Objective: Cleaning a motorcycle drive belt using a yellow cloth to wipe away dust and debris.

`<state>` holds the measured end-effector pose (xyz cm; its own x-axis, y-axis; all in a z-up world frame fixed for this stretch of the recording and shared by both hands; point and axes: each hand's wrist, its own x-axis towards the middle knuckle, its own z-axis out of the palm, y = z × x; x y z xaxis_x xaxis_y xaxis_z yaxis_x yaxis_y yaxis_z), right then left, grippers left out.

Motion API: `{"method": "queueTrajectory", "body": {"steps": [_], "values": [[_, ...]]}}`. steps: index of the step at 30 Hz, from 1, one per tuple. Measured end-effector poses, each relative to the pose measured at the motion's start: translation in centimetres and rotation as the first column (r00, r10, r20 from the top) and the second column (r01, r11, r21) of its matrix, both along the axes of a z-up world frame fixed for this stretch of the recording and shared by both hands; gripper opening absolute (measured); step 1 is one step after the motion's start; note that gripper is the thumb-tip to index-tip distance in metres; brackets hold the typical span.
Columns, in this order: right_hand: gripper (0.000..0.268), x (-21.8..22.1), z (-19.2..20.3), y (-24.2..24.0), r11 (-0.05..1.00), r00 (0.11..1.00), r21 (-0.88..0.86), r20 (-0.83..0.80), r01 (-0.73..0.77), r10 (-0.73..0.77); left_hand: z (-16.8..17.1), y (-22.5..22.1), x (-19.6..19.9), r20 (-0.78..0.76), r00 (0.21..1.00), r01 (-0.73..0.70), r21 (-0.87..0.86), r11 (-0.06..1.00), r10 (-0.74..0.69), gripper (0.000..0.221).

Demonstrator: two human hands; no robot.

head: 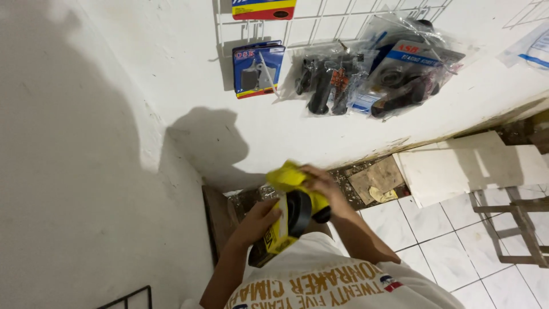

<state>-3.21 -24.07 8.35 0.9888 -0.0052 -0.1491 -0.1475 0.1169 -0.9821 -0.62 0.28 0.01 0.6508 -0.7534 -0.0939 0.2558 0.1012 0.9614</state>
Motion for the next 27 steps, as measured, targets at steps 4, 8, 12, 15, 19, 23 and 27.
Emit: {"method": "queueTrajectory", "body": {"steps": [4, 8, 12, 15, 19, 23, 27], "values": [[0.043, 1.2, -5.5, 0.2, 0.961, 0.848, 0.231, -0.529, 0.15, -0.005, 0.0, -1.1, -0.8, -0.097, 0.995, -0.044, -0.075, 0.996, 0.037, 0.053], [0.038, -0.6, -0.8, -2.2, 0.993, 0.819, 0.016, 0.566, -0.121, 0.091, 1.5, -1.5, -0.9, -0.067, 0.997, -0.037, 0.05, 0.998, 0.04, 0.051], [0.042, -3.5, 6.9, 0.0, 0.968, 0.88, -0.201, 0.473, 0.153, -0.042, 2.3, -1.7, -1.0, -0.146, 0.989, -0.04, -0.016, 0.999, 0.038, 0.047], [0.035, -3.6, 2.4, -0.7, 0.968, 0.708, -0.138, 0.704, 0.21, -0.053, 0.8, -2.0, -1.0, -0.098, 0.993, -0.054, 0.042, 0.998, 0.058, 0.045], [0.031, -5.6, 5.1, 1.1, 0.856, 0.675, -0.343, 0.737, 0.386, -0.01, 3.9, -1.7, -1.3, -0.112, 0.99, -0.081, 0.015, 0.997, 0.082, 0.044], [0.03, -5.6, 6.7, 2.4, 0.814, 0.524, -0.335, 0.85, 0.474, 0.044, 3.8, -2.3, -1.3, -0.131, 0.985, -0.108, 0.044, 0.993, 0.113, 0.044], [0.034, -6.0, 5.6, 2.8, 0.69, 0.51, -0.427, 0.855, 0.585, 0.097, 3.8, -3.2, -2.0, -0.237, 0.955, -0.166, 0.068, 0.984, 0.177, 0.048]]}}
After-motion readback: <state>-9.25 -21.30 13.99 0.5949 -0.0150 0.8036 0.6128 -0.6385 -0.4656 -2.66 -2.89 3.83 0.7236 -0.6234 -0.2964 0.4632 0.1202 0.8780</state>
